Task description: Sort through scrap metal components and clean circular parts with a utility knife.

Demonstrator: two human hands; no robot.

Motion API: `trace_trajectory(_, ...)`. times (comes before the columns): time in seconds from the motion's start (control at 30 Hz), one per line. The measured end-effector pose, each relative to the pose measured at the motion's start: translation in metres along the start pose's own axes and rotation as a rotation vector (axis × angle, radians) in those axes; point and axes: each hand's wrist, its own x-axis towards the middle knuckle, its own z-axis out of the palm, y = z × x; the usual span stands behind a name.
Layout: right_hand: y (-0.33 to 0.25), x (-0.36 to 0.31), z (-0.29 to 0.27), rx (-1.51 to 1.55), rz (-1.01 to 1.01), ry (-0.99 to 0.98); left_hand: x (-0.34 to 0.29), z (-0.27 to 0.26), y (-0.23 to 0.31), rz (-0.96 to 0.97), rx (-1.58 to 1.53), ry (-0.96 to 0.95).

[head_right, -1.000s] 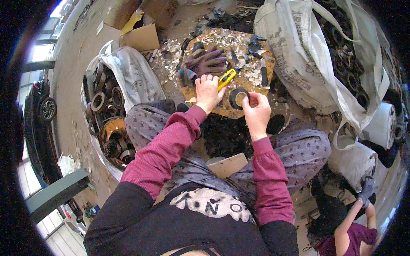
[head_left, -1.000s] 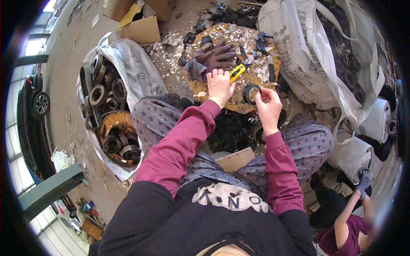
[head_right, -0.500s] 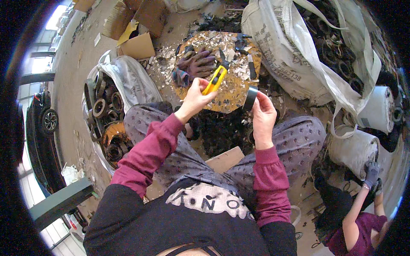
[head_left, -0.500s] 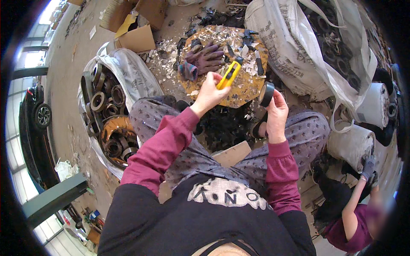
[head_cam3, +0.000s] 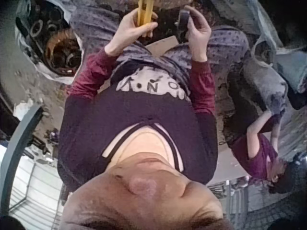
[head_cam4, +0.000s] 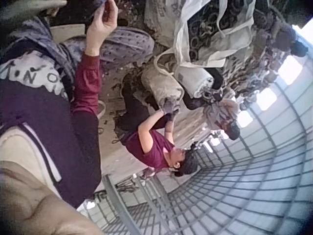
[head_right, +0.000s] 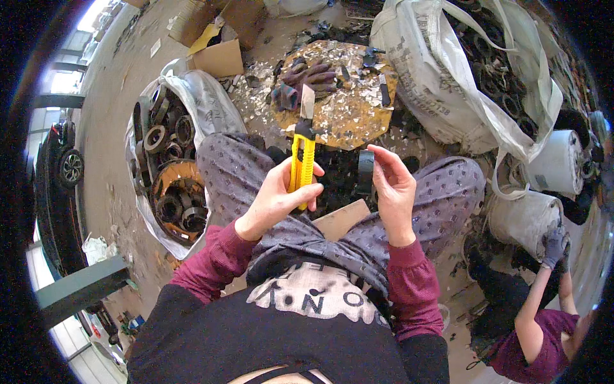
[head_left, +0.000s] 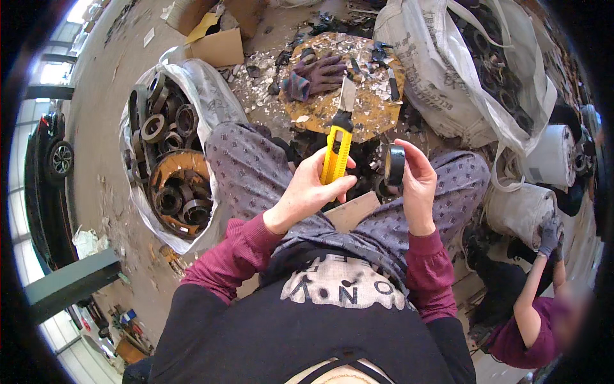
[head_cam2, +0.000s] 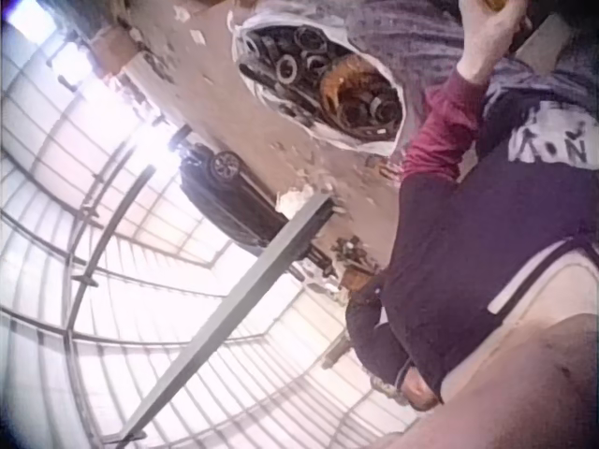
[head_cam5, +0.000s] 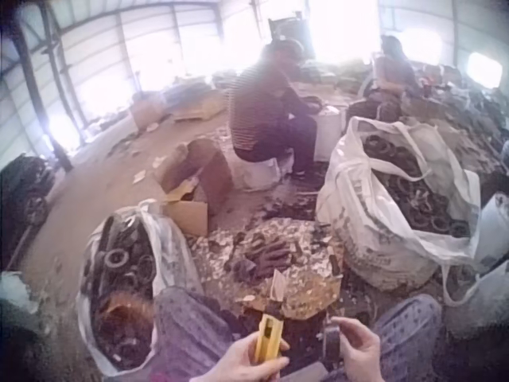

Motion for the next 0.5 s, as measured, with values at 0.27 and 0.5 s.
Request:
trace_trajectory(0.27, 0.012, -0.026, 0.012, 0.217, 0.127, -0.028, -0.012, -0.002, 0.011, -0.086, 0.017, -0.013)
trace_trajectory(0.5, 0.018, -0.039, 0.011, 0.353, 0.391, 0.025, -0.018, -0.020, 0.007, -0.363, -0.383, -0.090)
